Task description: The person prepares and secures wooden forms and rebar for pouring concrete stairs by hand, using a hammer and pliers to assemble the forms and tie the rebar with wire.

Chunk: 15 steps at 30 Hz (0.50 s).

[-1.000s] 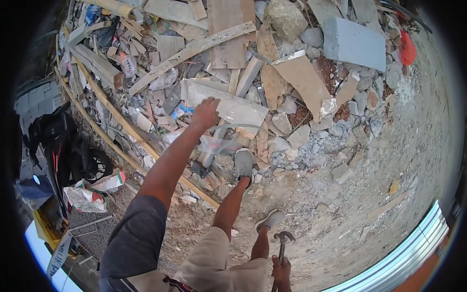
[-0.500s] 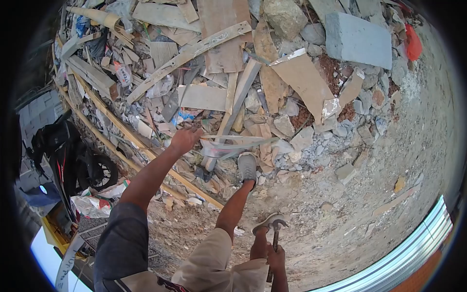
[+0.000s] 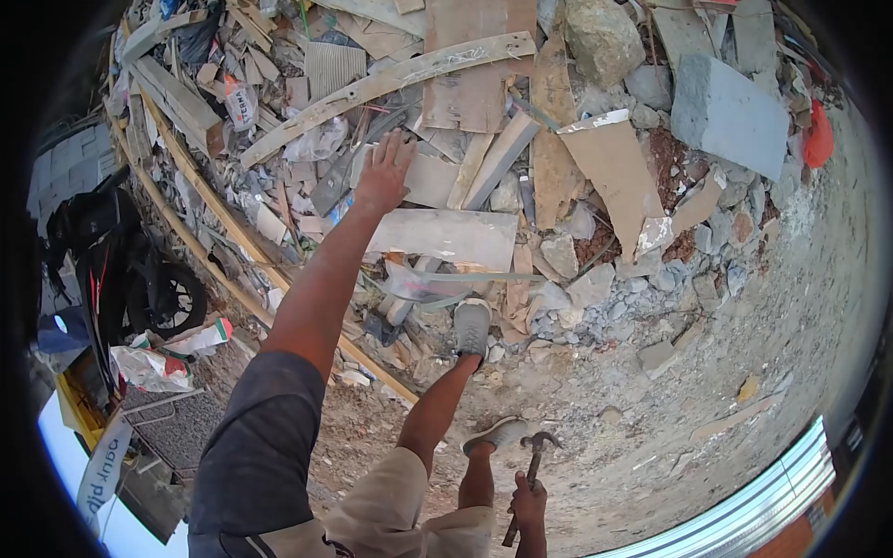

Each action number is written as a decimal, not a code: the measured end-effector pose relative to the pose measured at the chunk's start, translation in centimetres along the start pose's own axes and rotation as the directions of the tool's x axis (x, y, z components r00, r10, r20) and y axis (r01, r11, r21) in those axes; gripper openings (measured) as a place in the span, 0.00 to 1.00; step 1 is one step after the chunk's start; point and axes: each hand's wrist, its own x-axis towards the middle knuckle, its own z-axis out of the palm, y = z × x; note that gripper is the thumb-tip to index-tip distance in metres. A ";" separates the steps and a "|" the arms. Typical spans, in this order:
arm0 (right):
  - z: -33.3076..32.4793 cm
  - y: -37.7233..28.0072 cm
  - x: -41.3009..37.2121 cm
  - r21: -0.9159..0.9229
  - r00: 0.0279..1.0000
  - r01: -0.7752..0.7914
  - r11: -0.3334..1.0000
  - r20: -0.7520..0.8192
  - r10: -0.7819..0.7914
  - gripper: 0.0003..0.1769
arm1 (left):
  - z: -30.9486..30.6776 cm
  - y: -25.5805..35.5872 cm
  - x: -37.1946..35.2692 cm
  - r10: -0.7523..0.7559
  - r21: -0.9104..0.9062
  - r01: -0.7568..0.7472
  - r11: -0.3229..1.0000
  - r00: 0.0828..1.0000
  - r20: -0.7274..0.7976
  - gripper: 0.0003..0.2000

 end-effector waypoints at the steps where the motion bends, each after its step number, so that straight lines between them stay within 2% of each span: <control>1: 0.4 -0.2 -0.1 0.000 0.999 -0.003 1.000 0.040 0.003 0.19 | 1.2 -0.4 0.0 -0.021 -0.007 0.021 1.000 1.000 0.010 0.30; 3: 1.1 -0.3 -0.4 -0.027 0.996 0.015 1.000 0.089 -0.013 0.19 | 2.3 -0.7 0.2 0.016 0.202 -0.007 0.979 0.999 -0.040 0.32; 4: 1.9 0.2 -0.7 -0.052 0.994 0.038 0.998 0.103 -0.032 0.19 | 2.2 -0.9 -0.4 0.009 0.201 0.000 0.980 0.999 -0.046 0.32; 5: 2.3 0.0 -1.0 -0.069 0.993 0.043 0.997 0.112 -0.035 0.20 | 1.9 -1.0 -0.6 -0.045 0.090 0.030 0.995 0.985 0.168 0.32; 6: 2.5 -0.1 -1.4 -0.069 0.993 0.049 0.996 0.113 -0.041 0.20 | 1.2 -1.1 -1.0 -0.070 -0.013 0.082 0.997 0.922 0.381 0.31; 7: 2.7 -0.2 -1.6 -0.093 0.990 0.061 0.994 0.132 -0.049 0.20 | 0.8 -1.3 -1.8 -0.075 -0.009 0.084 0.996 0.924 0.375 0.31; 9: 3.0 -1.0 -2.0 -0.118 0.982 0.109 0.987 0.166 -0.089 0.21 | -0.6 -2.1 -3.1 -0.077 -0.229 0.184 0.956 0.909 0.409 0.28; 10: 3.1 -1.6 -2.0 -0.117 0.980 0.125 0.985 0.167 -0.105 0.21 | -1.9 -2.5 -3.8 -0.084 -0.228 0.186 0.956 0.915 0.395 0.28; 12: 3.2 -1.9 -1.8 -0.123 0.984 0.109 0.986 0.156 -0.089 0.21 | -4.4 -2.9 -5.9 -0.148 -0.445 0.227 0.866 0.968 0.205 0.28; 13: 3.1 -2.3 -1.6 -0.124 0.984 0.111 0.986 0.156 -0.091 0.21 | -6.4 -3.0 -6.3 -0.200 -0.520 0.209 0.828 0.977 0.075 0.24; 14: 2.9 -2.7 -1.5 -0.119 0.984 0.124 0.985 0.144 -0.106 0.20 | -6.5 -3.5 -6.6 -0.198 -0.519 0.209 0.829 0.977 0.077 0.24; 15: 2.7 -3.1 -1.2 -0.110 0.984 0.137 0.984 0.131 -0.122 0.20 | -6.9 -4.2 -6.6 -0.283 -0.707 0.270 0.653 0.954 0.102 0.21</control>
